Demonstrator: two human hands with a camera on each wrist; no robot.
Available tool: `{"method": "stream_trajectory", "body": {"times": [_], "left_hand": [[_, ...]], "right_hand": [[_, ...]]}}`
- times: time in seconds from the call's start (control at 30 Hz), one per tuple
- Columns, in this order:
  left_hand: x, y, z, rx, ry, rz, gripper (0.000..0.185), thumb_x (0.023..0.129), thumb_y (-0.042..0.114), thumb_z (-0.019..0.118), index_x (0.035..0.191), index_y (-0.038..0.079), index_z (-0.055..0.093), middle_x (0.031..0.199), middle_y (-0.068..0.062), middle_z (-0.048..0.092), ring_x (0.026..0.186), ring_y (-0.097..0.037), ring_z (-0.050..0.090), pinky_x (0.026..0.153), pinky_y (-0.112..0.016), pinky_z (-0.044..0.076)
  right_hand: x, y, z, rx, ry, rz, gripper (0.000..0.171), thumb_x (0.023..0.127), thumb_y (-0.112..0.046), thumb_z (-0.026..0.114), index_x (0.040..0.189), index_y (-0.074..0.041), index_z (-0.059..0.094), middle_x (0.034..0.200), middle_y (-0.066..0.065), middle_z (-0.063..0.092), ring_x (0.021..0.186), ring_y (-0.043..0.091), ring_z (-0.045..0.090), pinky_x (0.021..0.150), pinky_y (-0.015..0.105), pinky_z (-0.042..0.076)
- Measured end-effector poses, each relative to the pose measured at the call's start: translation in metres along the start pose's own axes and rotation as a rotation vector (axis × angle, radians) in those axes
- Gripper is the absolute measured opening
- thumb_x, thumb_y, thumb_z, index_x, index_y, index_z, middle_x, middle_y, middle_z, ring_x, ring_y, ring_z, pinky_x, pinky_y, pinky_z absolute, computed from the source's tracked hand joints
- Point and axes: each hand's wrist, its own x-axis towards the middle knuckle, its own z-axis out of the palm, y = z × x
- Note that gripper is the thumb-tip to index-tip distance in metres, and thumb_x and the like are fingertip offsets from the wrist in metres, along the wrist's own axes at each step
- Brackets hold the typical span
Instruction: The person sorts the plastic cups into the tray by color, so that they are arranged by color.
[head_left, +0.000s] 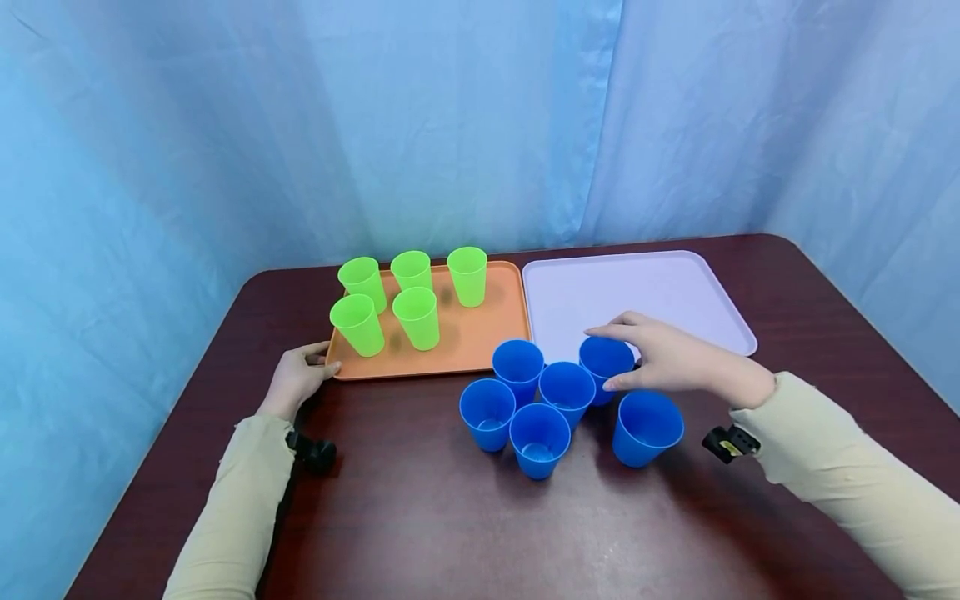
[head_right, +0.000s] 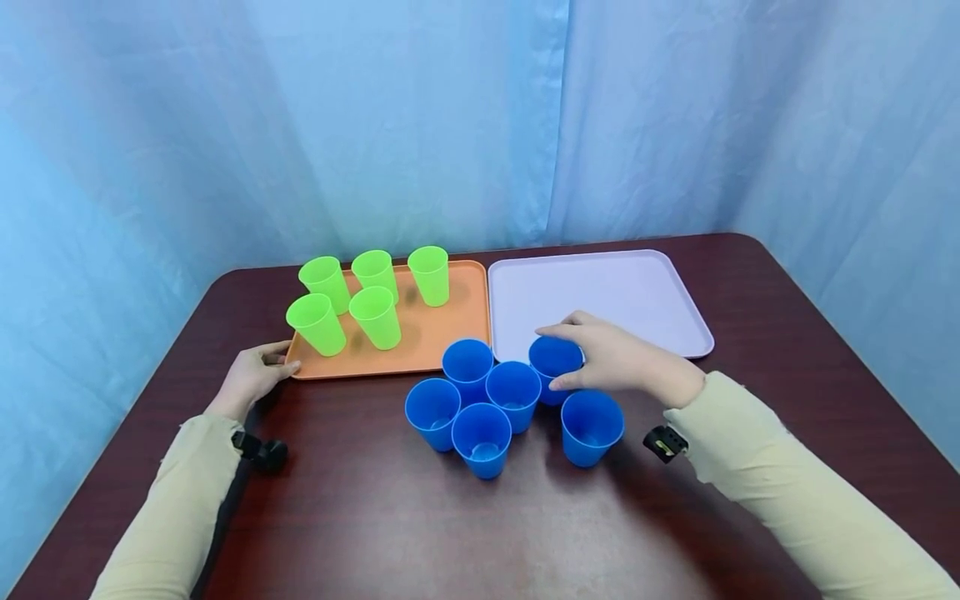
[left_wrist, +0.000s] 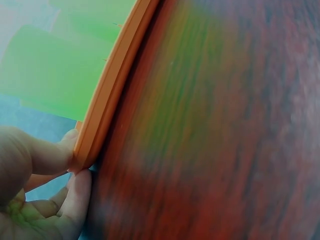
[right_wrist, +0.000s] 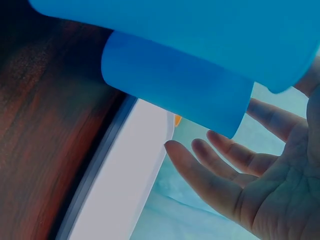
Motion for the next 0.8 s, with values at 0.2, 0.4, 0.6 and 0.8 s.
{"method": "stream_trajectory", "body": {"times": [0.2, 0.4, 0.6, 0.8], "left_hand": [[-0.0001, -0.002, 0.0011, -0.017, -0.004, -0.003, 0.053, 0.094, 0.013, 0.059, 0.142, 0.0, 0.041, 0.122, -0.025, 0.052, 0.11, -0.034, 0.051, 0.085, -0.036, 0.045], [-0.0008, -0.0032, 0.0001, -0.017, 0.003, -0.012, 0.053, 0.094, 0.013, 0.059, 0.142, 0.0, 0.041, 0.122, -0.025, 0.052, 0.109, -0.034, 0.052, 0.083, -0.034, 0.046], [-0.0001, -0.0021, 0.0002, -0.012, 0.006, -0.006, 0.053, 0.093, 0.013, 0.06, 0.141, 0.0, 0.042, 0.121, -0.025, 0.052, 0.108, -0.033, 0.054, 0.08, -0.031, 0.046], [0.0001, -0.0023, -0.0001, -0.016, 0.015, 0.002, 0.053, 0.093, 0.014, 0.06, 0.141, -0.001, 0.043, 0.12, -0.025, 0.052, 0.108, -0.033, 0.056, 0.076, -0.027, 0.046]], "right_hand": [[0.0007, 0.0017, 0.0037, 0.001, -0.007, 0.0, 0.067, 0.08, -0.031, 0.076, 0.136, -0.005, 0.05, 0.124, 0.021, 0.054, 0.101, 0.032, 0.059, 0.069, 0.036, 0.056], [0.0017, 0.002, 0.0052, 0.006, -0.005, -0.004, 0.065, 0.081, -0.03, 0.074, 0.135, -0.004, 0.051, 0.122, 0.02, 0.056, 0.103, 0.033, 0.059, 0.072, 0.038, 0.056], [0.0019, 0.001, 0.0043, -0.001, 0.001, 0.0, 0.061, 0.082, -0.024, 0.073, 0.134, -0.003, 0.051, 0.122, 0.02, 0.057, 0.107, 0.035, 0.057, 0.078, 0.046, 0.054], [0.0024, 0.0, 0.0011, 0.0, 0.013, 0.003, 0.058, 0.079, -0.018, 0.073, 0.133, -0.004, 0.054, 0.121, 0.019, 0.057, 0.106, 0.035, 0.057, 0.079, 0.049, 0.053]]}}
